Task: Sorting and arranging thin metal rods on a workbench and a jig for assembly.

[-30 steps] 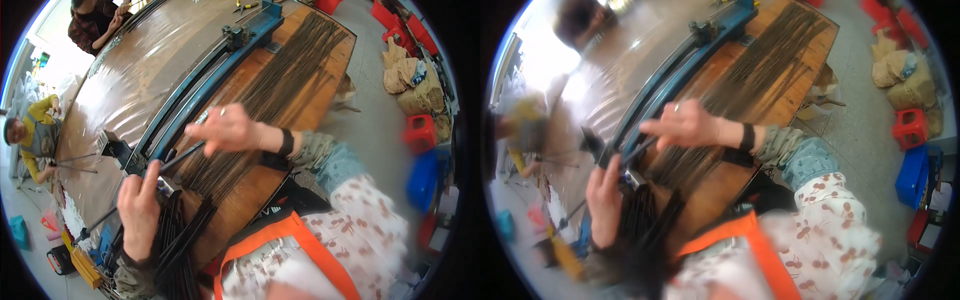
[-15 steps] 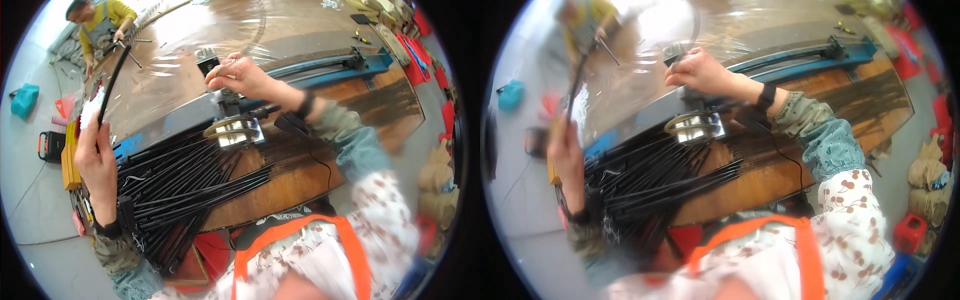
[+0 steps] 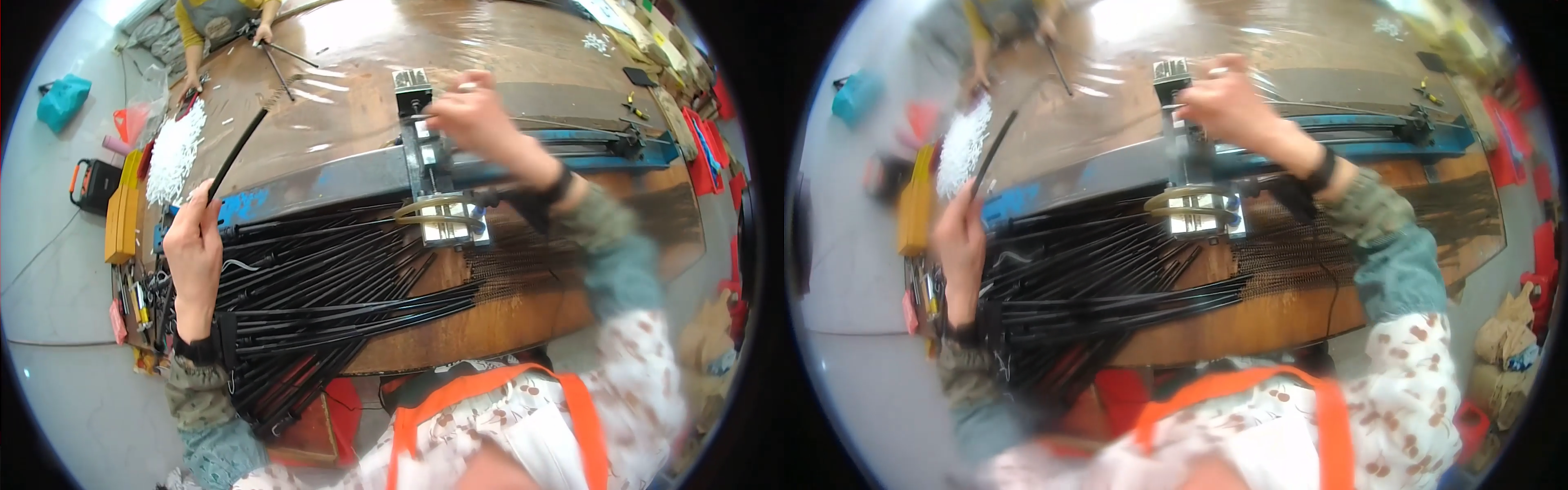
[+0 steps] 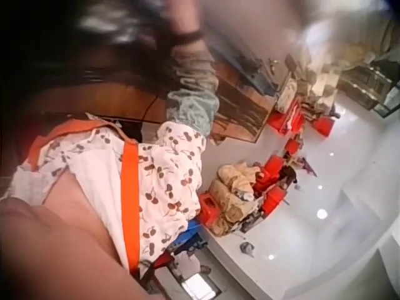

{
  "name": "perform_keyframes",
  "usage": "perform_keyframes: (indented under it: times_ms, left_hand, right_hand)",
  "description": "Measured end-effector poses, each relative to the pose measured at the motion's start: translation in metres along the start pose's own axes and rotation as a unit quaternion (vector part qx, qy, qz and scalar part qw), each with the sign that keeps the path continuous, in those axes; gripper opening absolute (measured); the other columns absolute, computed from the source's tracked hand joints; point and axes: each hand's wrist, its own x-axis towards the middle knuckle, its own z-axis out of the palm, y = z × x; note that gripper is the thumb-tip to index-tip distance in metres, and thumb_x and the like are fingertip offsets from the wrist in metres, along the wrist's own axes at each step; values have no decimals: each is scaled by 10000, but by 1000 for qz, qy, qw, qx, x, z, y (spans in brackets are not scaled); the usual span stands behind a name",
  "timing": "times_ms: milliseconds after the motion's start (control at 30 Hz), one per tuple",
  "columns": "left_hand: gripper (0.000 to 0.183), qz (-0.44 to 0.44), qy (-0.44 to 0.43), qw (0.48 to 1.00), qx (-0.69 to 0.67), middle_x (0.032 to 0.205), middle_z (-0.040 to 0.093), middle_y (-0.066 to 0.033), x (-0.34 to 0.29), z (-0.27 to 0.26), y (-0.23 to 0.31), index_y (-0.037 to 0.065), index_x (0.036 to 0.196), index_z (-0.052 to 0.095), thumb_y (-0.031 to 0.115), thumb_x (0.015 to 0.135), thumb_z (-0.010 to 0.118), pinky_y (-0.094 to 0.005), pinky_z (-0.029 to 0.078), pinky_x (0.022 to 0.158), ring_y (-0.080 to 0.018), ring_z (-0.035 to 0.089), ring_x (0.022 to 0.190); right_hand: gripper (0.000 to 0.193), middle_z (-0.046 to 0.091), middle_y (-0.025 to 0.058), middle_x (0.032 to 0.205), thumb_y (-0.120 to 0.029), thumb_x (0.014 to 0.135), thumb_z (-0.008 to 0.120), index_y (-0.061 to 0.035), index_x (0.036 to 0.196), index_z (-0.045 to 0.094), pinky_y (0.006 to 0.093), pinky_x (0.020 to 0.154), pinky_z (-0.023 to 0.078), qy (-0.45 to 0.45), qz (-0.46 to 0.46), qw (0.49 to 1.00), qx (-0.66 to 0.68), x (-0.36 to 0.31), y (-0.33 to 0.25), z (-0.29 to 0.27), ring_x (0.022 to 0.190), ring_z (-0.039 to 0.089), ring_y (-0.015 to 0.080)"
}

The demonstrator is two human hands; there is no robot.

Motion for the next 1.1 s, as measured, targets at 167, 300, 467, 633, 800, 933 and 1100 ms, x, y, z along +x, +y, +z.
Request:
perform_keyframes:
  times_ms: [167, 300, 467, 633, 800, 933, 1100]
  left_hand:
    - [266, -11, -124, 991, 54, 846, 653, -152, 7, 26, 0, 153, 1197, 683, 147, 934, 640, -422, 511, 653, -355, 652, 768]
    - [210, 143, -138, 980, -21, 827, 649, -120, 38, 120, 51, 141, 1115, 689, 180, 912, 652, -442, 530, 668, -334, 658, 772]
    - [168, 144, -119, 982, -33, 790, 639, -118, 42, 167, 73, 81, 901, 649, 247, 919, 661, -439, 532, 693, -331, 657, 770]
    - [204, 121, -158, 979, -46, 791, 644, -116, 42, 170, 69, 58, 844, 669, 247, 920, 665, -435, 526, 714, -344, 649, 773]
    - [170, 22, -115, 981, -154, 817, 651, -126, 32, 172, 75, 65, 832, 740, 230, 870, 723, -422, 513, 699, -340, 645, 765]
    - [153, 24, -80, 982, -167, 819, 652, -119, 31, 169, 81, 76, 835, 750, 227, 856, 736, -421, 513, 687, -335, 646, 759]
    - [253, 95, -221, 967, -79, 831, 665, -182, 41, 173, 71, 54, 905, 628, 296, 974, 598, -477, 539, 697, -397, 667, 807]
  right_hand:
    - [123, 683, -5, 799, -117, 777, 758, -170, 871, 698, 418, 1066, 335, -20, 70, 978, -194, -133, 84, -95, 918, 636, 194]
    - [87, 720, 50, 931, -169, 911, 668, -119, 956, 723, 464, 1073, 332, -96, 175, 944, -262, -193, 127, -153, 981, 630, 257]
    - [71, 648, 61, 871, -162, 933, 643, -96, 950, 664, 454, 1054, 361, -104, 148, 950, -255, -217, 139, -150, 955, 596, 260]
    - [70, 605, 62, 851, -150, 926, 654, -86, 908, 634, 430, 1015, 386, -71, 175, 955, -227, -215, 138, -139, 934, 592, 262]
    - [74, 610, 79, 849, -128, 900, 684, -66, 899, 642, 406, 910, 425, -62, 188, 961, -194, -213, 137, -134, 930, 590, 262]
    - [78, 648, 78, 888, -114, 883, 705, -58, 933, 684, 401, 871, 437, -65, 230, 951, -194, -216, 131, -144, 956, 597, 266]
    - [370, 690, 79, 1261, -67, 855, 717, -68, 1224, 687, 413, 1081, 368, -45, 139, 973, -180, -171, 54, -124, 1323, 512, 304]
